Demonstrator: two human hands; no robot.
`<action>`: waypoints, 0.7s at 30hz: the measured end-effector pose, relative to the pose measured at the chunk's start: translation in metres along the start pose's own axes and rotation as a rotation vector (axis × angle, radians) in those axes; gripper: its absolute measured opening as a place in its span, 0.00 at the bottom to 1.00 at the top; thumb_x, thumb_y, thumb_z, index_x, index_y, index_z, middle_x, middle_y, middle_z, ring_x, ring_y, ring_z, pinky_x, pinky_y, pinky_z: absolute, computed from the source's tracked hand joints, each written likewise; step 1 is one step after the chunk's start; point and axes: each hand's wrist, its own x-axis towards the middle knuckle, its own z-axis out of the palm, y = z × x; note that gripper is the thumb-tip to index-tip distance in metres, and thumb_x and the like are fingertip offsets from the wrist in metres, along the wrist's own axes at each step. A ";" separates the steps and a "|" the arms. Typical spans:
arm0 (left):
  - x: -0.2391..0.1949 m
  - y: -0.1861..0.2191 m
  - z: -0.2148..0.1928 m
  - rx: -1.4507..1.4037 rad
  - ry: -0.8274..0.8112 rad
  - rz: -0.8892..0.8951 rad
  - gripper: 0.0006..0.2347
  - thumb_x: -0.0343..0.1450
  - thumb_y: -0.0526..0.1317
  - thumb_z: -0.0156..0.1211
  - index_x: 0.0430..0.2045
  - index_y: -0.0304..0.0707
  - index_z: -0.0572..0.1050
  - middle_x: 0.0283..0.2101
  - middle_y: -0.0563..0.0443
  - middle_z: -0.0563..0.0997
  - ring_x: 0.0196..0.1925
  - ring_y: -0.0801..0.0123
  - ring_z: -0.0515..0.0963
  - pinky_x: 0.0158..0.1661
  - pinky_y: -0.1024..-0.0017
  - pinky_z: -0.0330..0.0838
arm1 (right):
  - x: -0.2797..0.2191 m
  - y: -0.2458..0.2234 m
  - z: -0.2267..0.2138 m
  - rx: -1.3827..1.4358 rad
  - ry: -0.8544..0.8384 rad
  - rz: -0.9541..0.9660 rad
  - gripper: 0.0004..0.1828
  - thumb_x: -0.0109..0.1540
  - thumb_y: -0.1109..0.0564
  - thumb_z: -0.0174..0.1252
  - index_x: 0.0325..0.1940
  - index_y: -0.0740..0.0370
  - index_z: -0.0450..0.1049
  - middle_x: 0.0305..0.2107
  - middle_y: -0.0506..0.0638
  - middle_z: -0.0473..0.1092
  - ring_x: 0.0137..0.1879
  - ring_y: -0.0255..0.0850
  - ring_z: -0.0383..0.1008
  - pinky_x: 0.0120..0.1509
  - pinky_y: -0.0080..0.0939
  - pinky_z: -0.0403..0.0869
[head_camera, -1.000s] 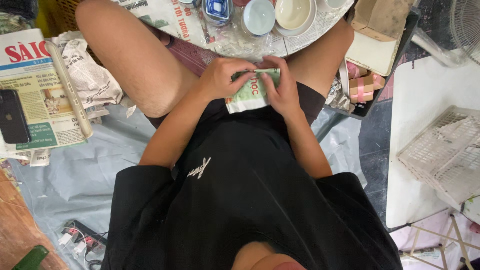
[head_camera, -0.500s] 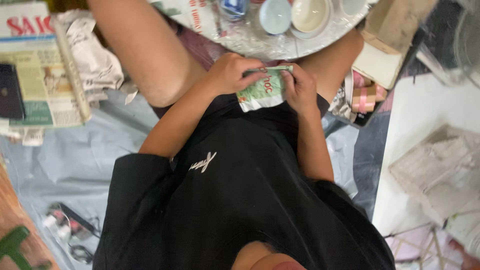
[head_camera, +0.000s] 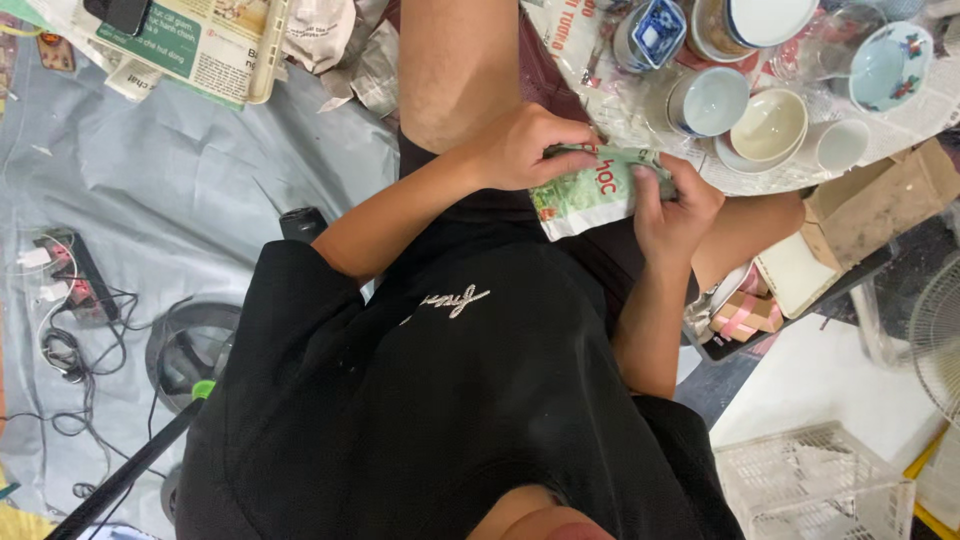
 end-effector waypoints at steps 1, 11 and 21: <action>0.000 0.001 0.001 -0.006 0.008 0.013 0.07 0.75 0.38 0.66 0.41 0.32 0.80 0.34 0.40 0.83 0.32 0.53 0.84 0.32 0.64 0.74 | 0.001 0.001 0.002 0.108 0.044 -0.059 0.14 0.66 0.67 0.69 0.55 0.68 0.77 0.39 0.52 0.77 0.43 0.36 0.75 0.52 0.33 0.73; 0.043 -0.030 0.039 -0.099 0.087 -0.018 0.06 0.77 0.36 0.64 0.39 0.30 0.77 0.30 0.42 0.80 0.28 0.62 0.79 0.31 0.70 0.70 | -0.012 0.012 0.012 0.697 0.119 0.211 0.12 0.70 0.66 0.62 0.58 0.70 0.72 0.45 0.50 0.75 0.50 0.34 0.73 0.58 0.35 0.71; 0.036 -0.044 0.051 -0.276 -0.129 -0.157 0.08 0.70 0.24 0.60 0.41 0.29 0.79 0.38 0.47 0.82 0.35 0.73 0.82 0.34 0.76 0.74 | -0.028 0.039 0.013 0.809 0.143 0.293 0.10 0.68 0.70 0.59 0.53 0.68 0.74 0.46 0.50 0.75 0.48 0.33 0.75 0.53 0.33 0.73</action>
